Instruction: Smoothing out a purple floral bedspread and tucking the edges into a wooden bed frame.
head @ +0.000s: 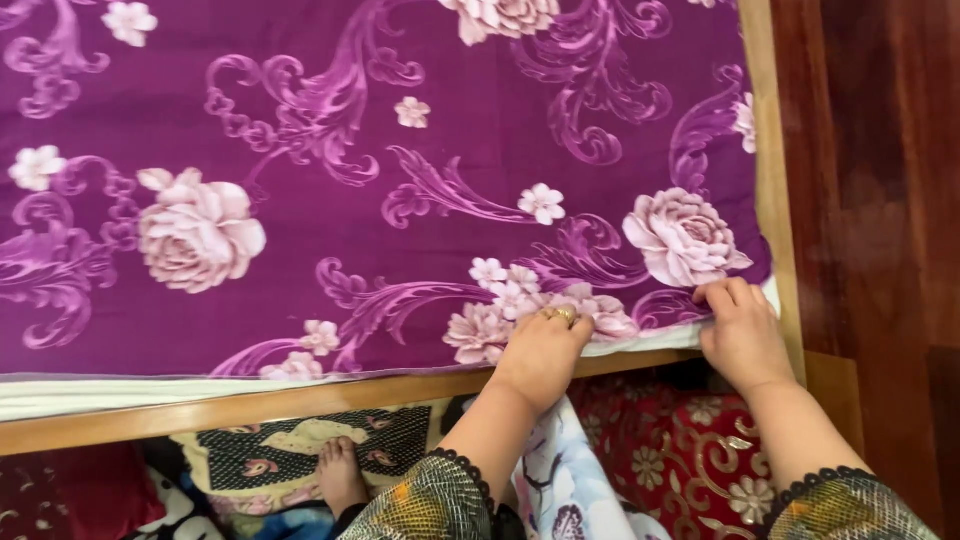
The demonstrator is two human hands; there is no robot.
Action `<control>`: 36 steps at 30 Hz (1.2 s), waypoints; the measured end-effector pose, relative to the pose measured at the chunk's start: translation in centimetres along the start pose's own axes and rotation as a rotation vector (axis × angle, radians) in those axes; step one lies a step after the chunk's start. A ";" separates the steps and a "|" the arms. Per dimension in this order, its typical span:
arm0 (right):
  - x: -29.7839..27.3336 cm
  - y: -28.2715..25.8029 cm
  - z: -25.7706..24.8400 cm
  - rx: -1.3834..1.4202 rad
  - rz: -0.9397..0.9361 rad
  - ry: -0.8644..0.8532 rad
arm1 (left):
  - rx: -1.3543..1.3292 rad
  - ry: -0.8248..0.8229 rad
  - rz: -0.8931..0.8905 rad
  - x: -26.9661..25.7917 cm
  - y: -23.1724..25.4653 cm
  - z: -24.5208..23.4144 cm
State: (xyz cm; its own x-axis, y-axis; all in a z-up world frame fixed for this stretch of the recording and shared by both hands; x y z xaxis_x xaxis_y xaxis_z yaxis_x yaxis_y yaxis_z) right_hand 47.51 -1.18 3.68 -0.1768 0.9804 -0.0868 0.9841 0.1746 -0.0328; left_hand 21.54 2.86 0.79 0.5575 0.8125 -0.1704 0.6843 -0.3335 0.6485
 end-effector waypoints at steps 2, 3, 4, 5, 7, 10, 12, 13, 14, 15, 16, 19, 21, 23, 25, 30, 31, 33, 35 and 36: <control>-0.4 1.0 -0.2 0.005 0.047 0.028 | -0.012 -0.018 -0.025 0.9 0.6 1.4; -0.3 1.1 -0.4 0.087 0.046 0.096 | -0.030 0.028 -0.011 1.1 0.7 2.0; -0.3 1.2 -0.7 0.168 0.045 0.164 | -0.048 0.074 0.003 1.4 0.8 2.5; -0.3 1.4 -1.0 0.170 0.049 0.162 | -0.047 0.070 0.004 1.5 1.0 2.6; -0.3 1.3 -1.4 0.211 -0.045 0.171 | -0.064 0.127 0.040 1.6 1.5 2.6; -1.5 1.8 -1.0 0.308 0.089 0.082 | -0.120 0.069 0.112 0.7 1.5 3.5; -1.7 2.0 -0.7 0.295 0.053 0.111 | -0.123 0.061 0.168 1.4 1.4 4.2; -1.9 1.6 -0.6 0.293 0.009 0.128 | -0.128 0.049 0.207 1.1 1.4 4.4; -2.1 1.1 -0.1 0.298 0.006 0.124 | -0.127 0.047 0.200 0.7 1.2 4.9; -1.8 0.9 0.3 0.234 0.012 0.125 | -0.146 0.055 0.202 0.7 0.9 5.3; -1.4 0.6 0.5 0.171 0.018 0.127 | -0.165 0.062 0.203 0.7 0.7 5.5; 1.4 -5.1 -0.2 0.283 -0.192 0.126 | -0.250 0.136 0.111 1.5 0.8 4.4; 2.9 -7.9 0.1 0.345 -0.224 0.138 | -0.244 0.193 0.052 1.0 1.2 1.7; 4.1 -10.8 0.4 0.413 -0.252 0.153 | -0.231 0.246 -0.007 0.1 0.1 -0.7; 5.2 -13.5 0.7 0.535 -0.252 0.140 | -0.136 0.331 -0.060 -1.0 -2.2 -2.6; 6.6 -18.4 0.7 0.651 -0.269 0.077 | 0.032 0.279 -0.126 -5.7 -11.3 -7.0; 7.0 -19.3 0.8 0.678 -0.276 0.063 | 0.072 0.303 -0.132 -6.6 -13.1 -8.2; 7.5 -20.7 0.7 0.731 -0.243 0.050 | 0.087 0.334 -0.152 -8.4 -15.4 -10.6; 7.4 -21.5 1.2 0.781 -0.212 0.034 | 0.098 0.367 -0.175 -10.2 -17.2 -12.3; 7.2 -21.5 1.8 0.827 -0.207 0.030 | 0.069 0.385 -0.192 -11.1 -17.9 -12.9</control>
State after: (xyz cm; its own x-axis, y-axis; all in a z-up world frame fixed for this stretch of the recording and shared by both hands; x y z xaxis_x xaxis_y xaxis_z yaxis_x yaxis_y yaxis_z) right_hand 25.01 1.93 1.96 -0.3395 0.9402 0.0271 0.6014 0.2391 -0.7624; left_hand -2.99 6.03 0.66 0.2103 0.9775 0.0140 0.7953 -0.1794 0.5791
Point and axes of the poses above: each hand's wrist, its own x-axis towards the middle knuckle, its own z-axis out of the palm, y = z × x, the point moved 4 cm from there along x, towards the middle knuckle, and after that the axes turned 14 degrees about -z, right-handed, at the moved point
